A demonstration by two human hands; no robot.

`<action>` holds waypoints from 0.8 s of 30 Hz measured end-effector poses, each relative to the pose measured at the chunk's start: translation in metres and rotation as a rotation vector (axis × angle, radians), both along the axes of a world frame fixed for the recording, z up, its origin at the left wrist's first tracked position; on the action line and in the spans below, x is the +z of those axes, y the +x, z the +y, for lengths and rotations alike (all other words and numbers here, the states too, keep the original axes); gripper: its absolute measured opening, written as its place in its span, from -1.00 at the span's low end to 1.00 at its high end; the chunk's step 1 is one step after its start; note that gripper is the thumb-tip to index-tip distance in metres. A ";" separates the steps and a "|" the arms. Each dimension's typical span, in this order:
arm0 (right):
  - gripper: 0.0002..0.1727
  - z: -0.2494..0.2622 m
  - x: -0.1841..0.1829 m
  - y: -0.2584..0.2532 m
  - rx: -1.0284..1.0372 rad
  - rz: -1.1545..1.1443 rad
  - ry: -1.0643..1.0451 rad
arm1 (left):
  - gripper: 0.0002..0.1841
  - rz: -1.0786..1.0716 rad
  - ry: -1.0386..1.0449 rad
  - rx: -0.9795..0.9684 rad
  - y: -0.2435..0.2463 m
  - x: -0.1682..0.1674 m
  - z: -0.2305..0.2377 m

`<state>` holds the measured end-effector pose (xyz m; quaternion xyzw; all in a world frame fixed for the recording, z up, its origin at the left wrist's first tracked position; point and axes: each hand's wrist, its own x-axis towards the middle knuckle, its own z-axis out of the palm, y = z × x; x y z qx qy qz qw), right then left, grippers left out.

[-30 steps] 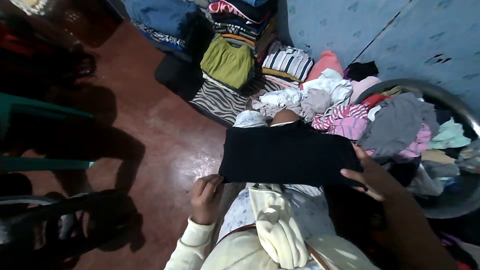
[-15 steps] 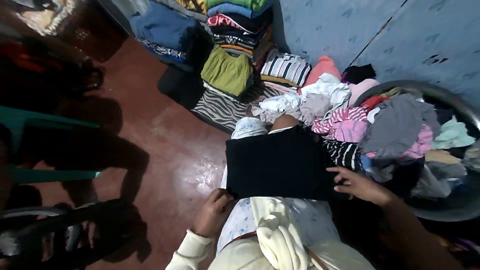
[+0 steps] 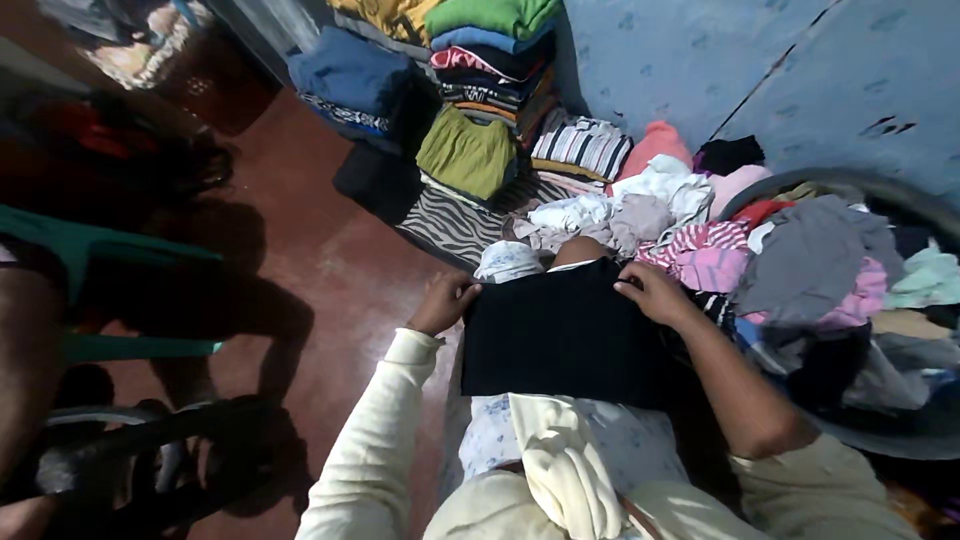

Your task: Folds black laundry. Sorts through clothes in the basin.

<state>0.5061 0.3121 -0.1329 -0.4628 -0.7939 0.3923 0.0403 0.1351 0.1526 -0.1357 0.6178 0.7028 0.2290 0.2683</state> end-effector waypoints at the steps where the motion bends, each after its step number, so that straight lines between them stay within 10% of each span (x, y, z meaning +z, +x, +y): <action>1: -0.72 0.001 0.006 0.003 -0.003 0.034 -0.036 | -0.76 -0.062 0.008 0.006 -0.002 0.003 -0.002; 7: -0.75 0.020 0.013 -0.001 -0.097 0.231 -0.037 | -0.81 -0.399 0.038 0.119 -0.003 0.014 0.004; 18: -0.61 -0.012 0.028 -0.043 -0.088 -0.002 0.272 | -0.64 0.241 0.216 0.169 0.062 0.032 -0.010; 24: -0.34 -0.058 -0.025 -0.068 0.120 -0.233 0.219 | -0.34 0.491 -0.022 -0.067 0.122 -0.027 -0.032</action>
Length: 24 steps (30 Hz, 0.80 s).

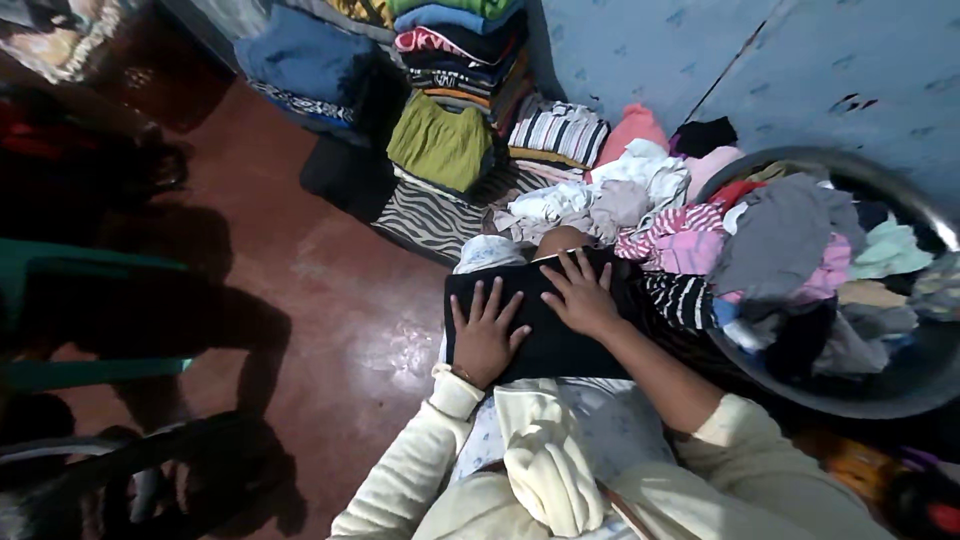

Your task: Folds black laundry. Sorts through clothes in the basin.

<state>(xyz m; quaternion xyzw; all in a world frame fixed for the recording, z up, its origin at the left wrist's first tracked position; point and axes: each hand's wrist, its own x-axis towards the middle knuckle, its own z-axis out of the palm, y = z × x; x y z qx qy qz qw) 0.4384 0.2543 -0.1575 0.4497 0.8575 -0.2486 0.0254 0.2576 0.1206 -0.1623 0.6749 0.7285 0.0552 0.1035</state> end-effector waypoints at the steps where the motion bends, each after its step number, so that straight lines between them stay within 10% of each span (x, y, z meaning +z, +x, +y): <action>1: -0.33 0.003 -0.002 -0.002 -0.021 -0.011 0.010 | -0.33 -0.015 -0.008 0.047 -0.002 0.001 0.001; 10: -0.37 0.024 -0.008 0.007 -0.199 0.107 -0.055 | -0.41 -0.822 -0.019 0.735 -0.045 0.021 -0.042; 18: -0.18 0.062 0.016 0.000 -0.059 0.291 -0.147 | -0.56 -1.414 0.072 0.667 -0.033 0.050 -0.036; 24: 0.00 0.098 0.104 -0.039 0.334 0.611 -0.733 | -0.56 -1.481 0.060 0.221 -0.044 0.101 0.010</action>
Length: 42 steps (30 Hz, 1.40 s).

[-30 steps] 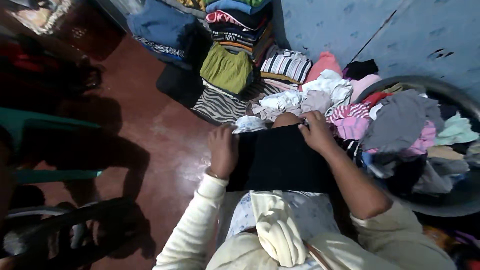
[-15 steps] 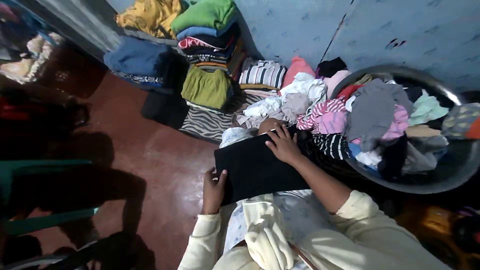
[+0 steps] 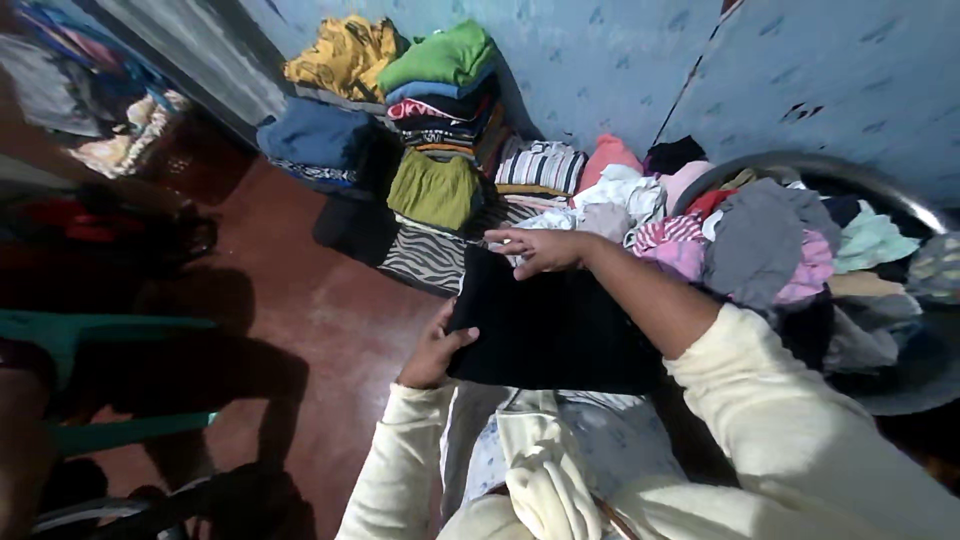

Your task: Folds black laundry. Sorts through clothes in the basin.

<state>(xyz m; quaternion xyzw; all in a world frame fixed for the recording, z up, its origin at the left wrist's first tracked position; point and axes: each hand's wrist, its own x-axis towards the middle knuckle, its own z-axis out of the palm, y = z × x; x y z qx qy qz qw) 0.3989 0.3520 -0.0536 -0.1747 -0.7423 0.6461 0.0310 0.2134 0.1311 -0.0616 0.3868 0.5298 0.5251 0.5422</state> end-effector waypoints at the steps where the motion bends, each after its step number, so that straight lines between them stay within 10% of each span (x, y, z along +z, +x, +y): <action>1: -0.07 0.007 0.012 -0.003 0.055 -0.014 -0.044 | -0.62 0.027 0.031 -0.049 -0.004 0.009 0.010; 7: -0.71 0.035 0.066 -0.003 0.103 -0.032 -0.089 | -0.76 -0.395 0.163 0.057 -0.008 -0.005 0.053; 11: -0.69 0.050 0.084 0.014 -0.092 -0.078 -0.005 | -0.13 -0.812 -0.013 0.242 0.026 -0.031 0.082; 20: -0.62 0.097 0.139 0.067 -0.491 0.119 0.132 | -0.57 -0.140 0.139 0.060 0.008 0.100 0.193; 27: -0.56 0.054 0.159 0.103 -0.595 0.205 0.336 | -0.77 0.109 0.341 -0.152 0.010 0.144 0.171; 31: -0.66 -0.011 0.092 0.154 -0.429 0.102 0.534 | -0.63 0.505 0.398 -0.492 0.029 0.091 0.104; 37: -0.88 -0.128 -0.033 0.218 -0.171 -0.098 0.201 | -0.50 0.408 0.412 -0.961 0.059 -0.046 -0.001; 42: -0.82 -0.137 -0.048 0.228 -0.156 -0.098 0.003 | -0.59 0.321 0.300 -1.003 0.055 -0.058 -0.011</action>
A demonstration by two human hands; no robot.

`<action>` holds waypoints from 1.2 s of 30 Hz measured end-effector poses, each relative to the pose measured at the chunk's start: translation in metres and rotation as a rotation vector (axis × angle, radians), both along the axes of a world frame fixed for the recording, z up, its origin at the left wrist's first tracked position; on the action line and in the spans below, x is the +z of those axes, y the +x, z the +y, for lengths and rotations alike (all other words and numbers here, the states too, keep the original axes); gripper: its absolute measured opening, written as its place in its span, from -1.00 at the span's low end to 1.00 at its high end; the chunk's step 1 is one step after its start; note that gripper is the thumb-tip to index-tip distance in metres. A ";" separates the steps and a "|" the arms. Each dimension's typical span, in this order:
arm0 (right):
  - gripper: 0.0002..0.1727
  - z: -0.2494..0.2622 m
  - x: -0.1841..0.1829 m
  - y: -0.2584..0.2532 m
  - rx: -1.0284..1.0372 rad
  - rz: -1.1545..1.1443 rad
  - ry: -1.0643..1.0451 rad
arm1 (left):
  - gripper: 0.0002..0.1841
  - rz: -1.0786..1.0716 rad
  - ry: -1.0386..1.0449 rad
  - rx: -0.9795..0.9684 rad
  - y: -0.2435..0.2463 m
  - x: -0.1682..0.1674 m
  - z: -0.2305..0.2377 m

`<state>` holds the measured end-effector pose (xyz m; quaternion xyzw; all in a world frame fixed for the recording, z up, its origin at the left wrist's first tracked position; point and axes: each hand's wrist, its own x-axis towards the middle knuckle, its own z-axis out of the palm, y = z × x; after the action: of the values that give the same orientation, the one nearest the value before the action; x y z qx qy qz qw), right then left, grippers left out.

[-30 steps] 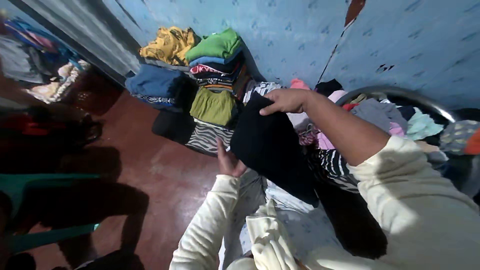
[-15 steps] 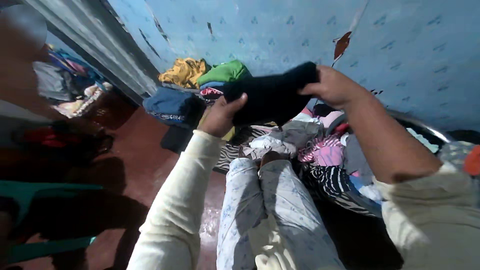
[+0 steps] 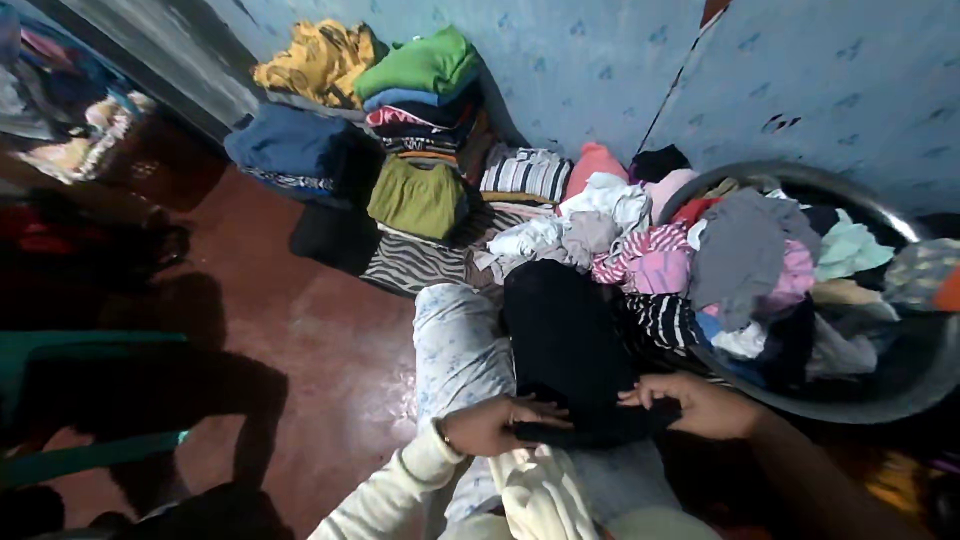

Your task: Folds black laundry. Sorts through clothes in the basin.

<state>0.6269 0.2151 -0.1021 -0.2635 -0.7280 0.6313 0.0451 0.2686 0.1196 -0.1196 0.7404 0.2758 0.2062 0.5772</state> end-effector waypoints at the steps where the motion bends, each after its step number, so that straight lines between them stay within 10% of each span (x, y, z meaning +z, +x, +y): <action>1: -0.81 0.008 0.003 -0.002 -0.033 0.029 -0.017 | -0.62 0.009 -0.042 0.027 -0.001 0.007 0.006; 8: -0.40 0.039 -0.032 -0.040 -0.617 0.036 -0.310 | -0.67 -0.164 -0.504 0.882 0.018 0.000 0.049; 16: -0.68 0.018 -0.013 -0.044 -0.738 -0.006 -0.195 | -0.69 -0.129 -0.491 1.022 0.030 0.000 0.033; 22: -0.29 0.002 -0.023 -0.041 -0.793 -0.195 -0.111 | -0.36 -0.016 -0.543 1.037 0.028 -0.013 0.018; 25: -0.07 0.000 -0.034 -0.030 -0.723 -0.027 0.226 | -0.01 0.096 -0.135 0.919 0.016 -0.016 0.007; 30: 0.10 0.004 -0.055 -0.017 -0.265 -0.286 0.795 | -0.10 0.476 0.654 0.497 -0.007 -0.042 0.011; 36: -0.02 0.025 -0.088 -0.042 -0.304 -0.196 0.811 | 0.23 0.595 0.437 0.300 0.002 -0.066 0.047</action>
<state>0.5847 0.2405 -0.1904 -0.3873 -0.8706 0.2527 0.1680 0.2703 0.1671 -0.1855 0.8248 0.4855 0.1187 0.2643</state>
